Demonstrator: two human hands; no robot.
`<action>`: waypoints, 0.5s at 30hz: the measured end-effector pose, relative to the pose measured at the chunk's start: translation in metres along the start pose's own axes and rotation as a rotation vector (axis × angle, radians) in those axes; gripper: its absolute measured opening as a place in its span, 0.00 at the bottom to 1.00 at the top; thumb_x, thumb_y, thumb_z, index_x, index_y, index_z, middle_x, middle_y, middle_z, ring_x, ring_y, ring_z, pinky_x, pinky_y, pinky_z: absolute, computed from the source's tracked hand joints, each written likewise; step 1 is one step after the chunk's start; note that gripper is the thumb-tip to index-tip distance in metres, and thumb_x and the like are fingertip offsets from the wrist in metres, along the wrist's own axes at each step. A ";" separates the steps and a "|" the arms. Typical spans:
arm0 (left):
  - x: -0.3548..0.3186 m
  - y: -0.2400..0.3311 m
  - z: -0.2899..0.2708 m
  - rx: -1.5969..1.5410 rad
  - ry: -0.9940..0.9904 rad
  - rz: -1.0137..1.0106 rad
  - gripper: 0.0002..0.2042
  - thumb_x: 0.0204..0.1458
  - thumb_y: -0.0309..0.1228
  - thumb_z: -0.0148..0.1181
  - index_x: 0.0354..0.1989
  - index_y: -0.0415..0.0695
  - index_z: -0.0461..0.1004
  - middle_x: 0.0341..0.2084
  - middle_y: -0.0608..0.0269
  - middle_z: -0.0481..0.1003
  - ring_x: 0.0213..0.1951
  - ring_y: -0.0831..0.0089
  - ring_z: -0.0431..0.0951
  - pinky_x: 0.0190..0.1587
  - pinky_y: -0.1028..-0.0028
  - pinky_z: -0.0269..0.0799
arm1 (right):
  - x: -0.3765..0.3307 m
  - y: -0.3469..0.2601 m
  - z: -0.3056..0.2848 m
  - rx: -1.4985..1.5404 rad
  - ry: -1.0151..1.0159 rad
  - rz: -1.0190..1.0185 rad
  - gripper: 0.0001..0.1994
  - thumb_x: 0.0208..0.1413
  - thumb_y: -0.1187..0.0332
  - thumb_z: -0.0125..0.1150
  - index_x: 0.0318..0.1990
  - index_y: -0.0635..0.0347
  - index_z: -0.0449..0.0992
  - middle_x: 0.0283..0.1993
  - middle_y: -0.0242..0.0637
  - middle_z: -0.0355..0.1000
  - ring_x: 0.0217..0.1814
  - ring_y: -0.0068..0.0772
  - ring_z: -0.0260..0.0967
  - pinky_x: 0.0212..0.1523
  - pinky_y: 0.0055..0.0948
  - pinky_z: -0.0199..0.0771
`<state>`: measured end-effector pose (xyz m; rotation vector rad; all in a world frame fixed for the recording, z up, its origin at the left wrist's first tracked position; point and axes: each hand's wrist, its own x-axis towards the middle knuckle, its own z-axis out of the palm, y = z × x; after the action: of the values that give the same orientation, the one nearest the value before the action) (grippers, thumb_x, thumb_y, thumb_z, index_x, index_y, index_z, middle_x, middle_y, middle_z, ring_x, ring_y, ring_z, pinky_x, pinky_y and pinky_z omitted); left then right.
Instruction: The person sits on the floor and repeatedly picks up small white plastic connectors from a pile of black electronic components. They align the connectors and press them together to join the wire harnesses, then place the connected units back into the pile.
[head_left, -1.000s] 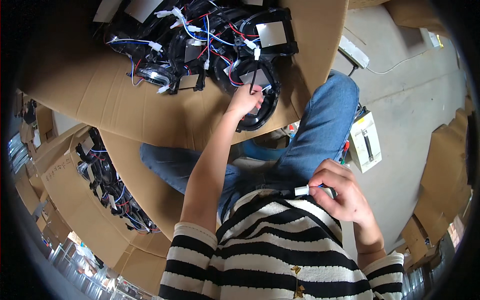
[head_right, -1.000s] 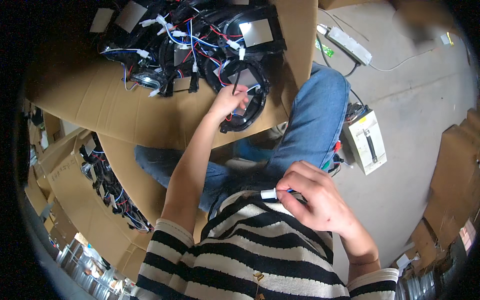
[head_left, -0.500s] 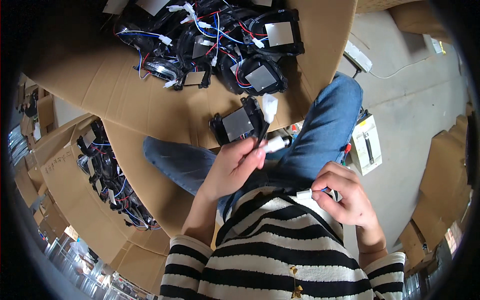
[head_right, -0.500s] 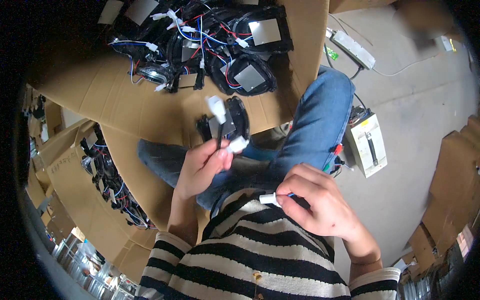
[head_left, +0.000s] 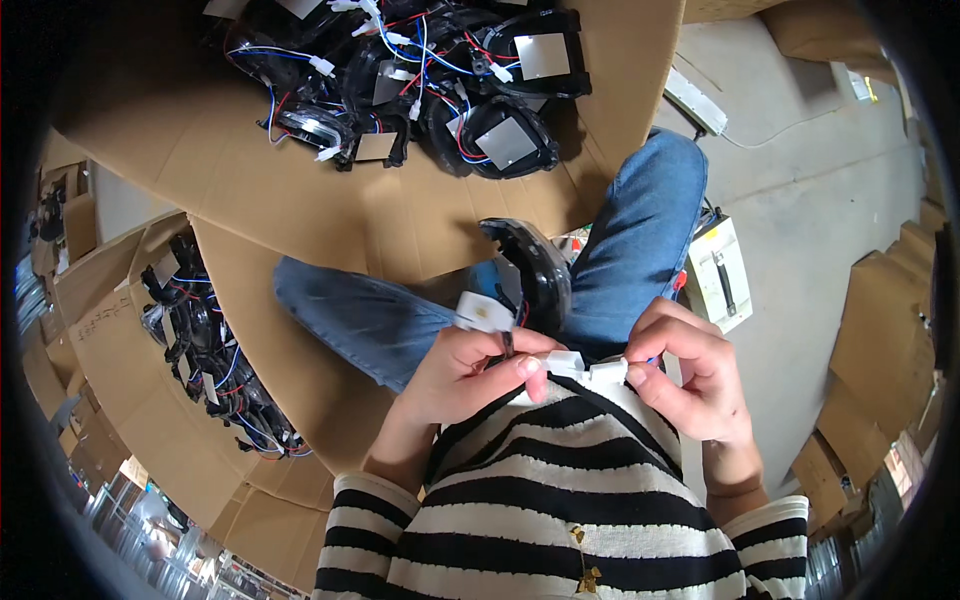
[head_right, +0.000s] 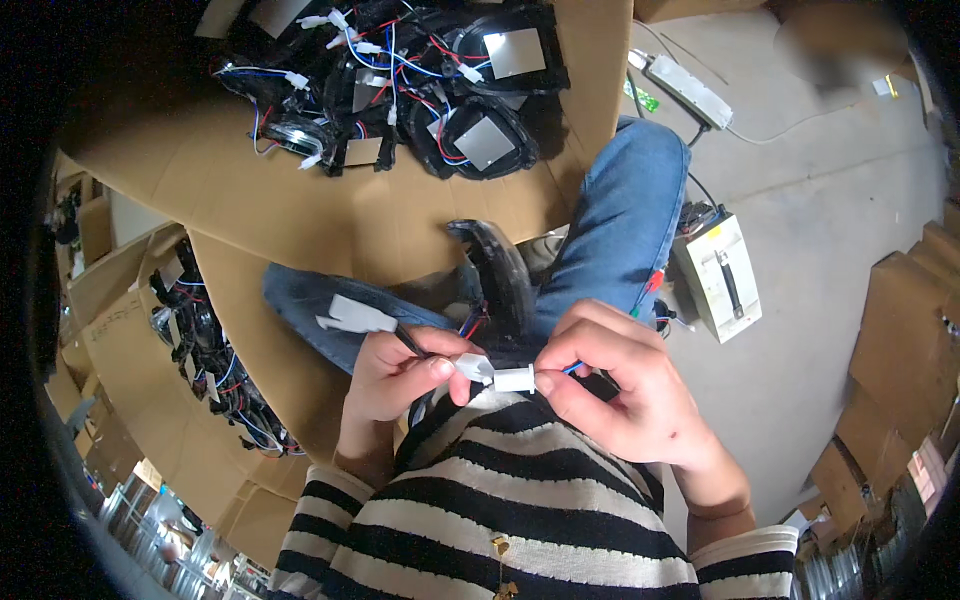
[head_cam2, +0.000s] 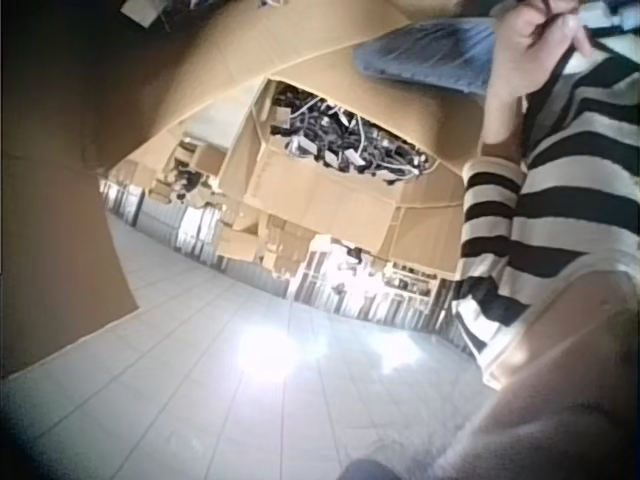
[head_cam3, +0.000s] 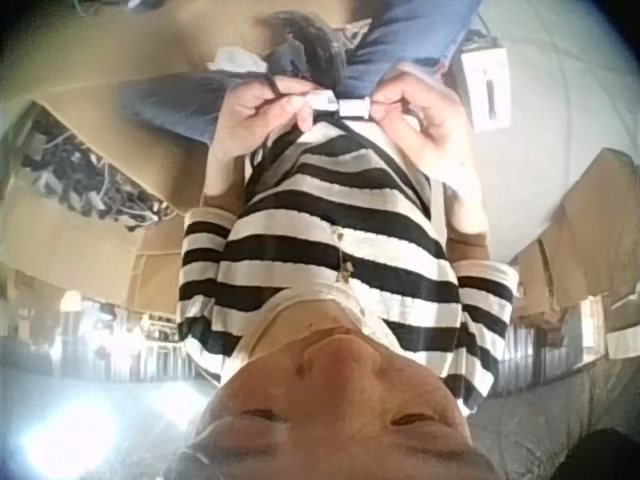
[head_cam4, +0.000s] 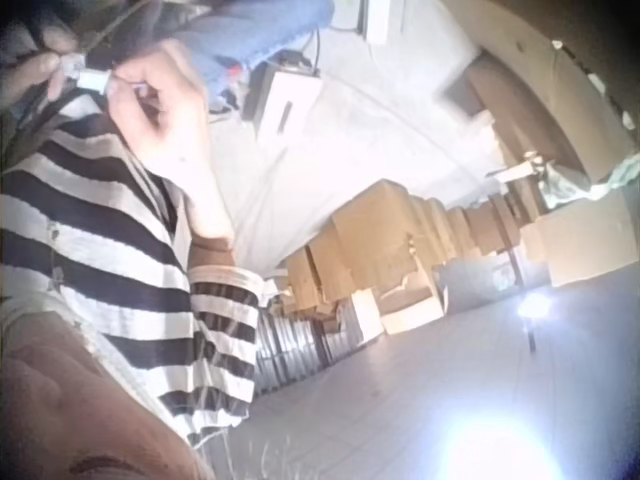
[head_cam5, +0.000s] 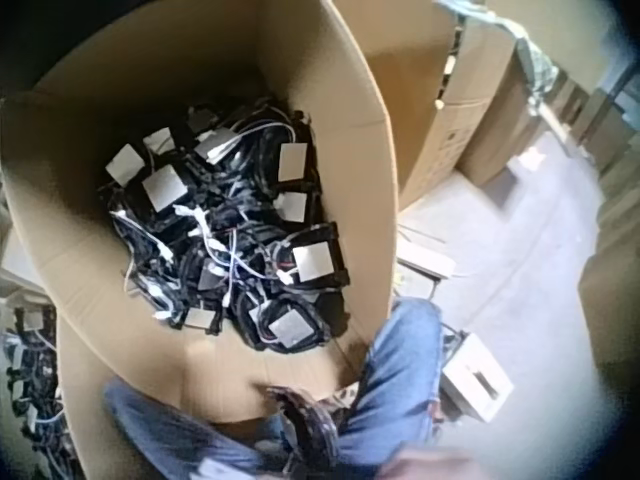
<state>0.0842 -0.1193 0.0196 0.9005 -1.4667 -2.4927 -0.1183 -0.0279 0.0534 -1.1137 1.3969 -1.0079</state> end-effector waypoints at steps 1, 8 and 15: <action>0.000 0.001 -0.001 0.014 -0.013 -0.009 0.09 0.50 0.24 0.48 0.37 0.37 0.73 0.18 0.68 0.72 0.23 0.84 0.71 0.27 0.84 0.64 | 0.000 0.000 -0.001 -0.025 -0.007 -0.015 0.03 0.40 0.79 0.56 0.26 0.64 0.69 0.25 0.35 0.65 0.24 0.29 0.62 0.23 0.24 0.59; 0.003 0.007 -0.004 0.048 -0.091 -0.057 0.09 0.51 0.25 0.46 0.36 0.36 0.72 0.15 0.69 0.70 0.20 0.84 0.68 0.24 0.83 0.62 | 0.002 -0.006 0.005 -0.277 0.004 -0.079 0.05 0.38 0.79 0.56 0.24 0.63 0.67 0.24 0.39 0.63 0.25 0.39 0.62 0.26 0.31 0.61; 0.009 -0.005 -0.005 0.091 -0.056 -0.110 0.11 0.54 0.28 0.43 0.39 0.36 0.70 0.18 0.67 0.69 0.22 0.83 0.67 0.25 0.83 0.62 | 0.009 0.001 0.015 -0.447 0.063 -0.143 0.05 0.38 0.78 0.56 0.24 0.64 0.66 0.24 0.41 0.63 0.26 0.41 0.62 0.27 0.31 0.62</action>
<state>0.0804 -0.1243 0.0094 0.9590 -1.6014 -2.5662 -0.1034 -0.0362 0.0487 -1.5374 1.6616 -0.8554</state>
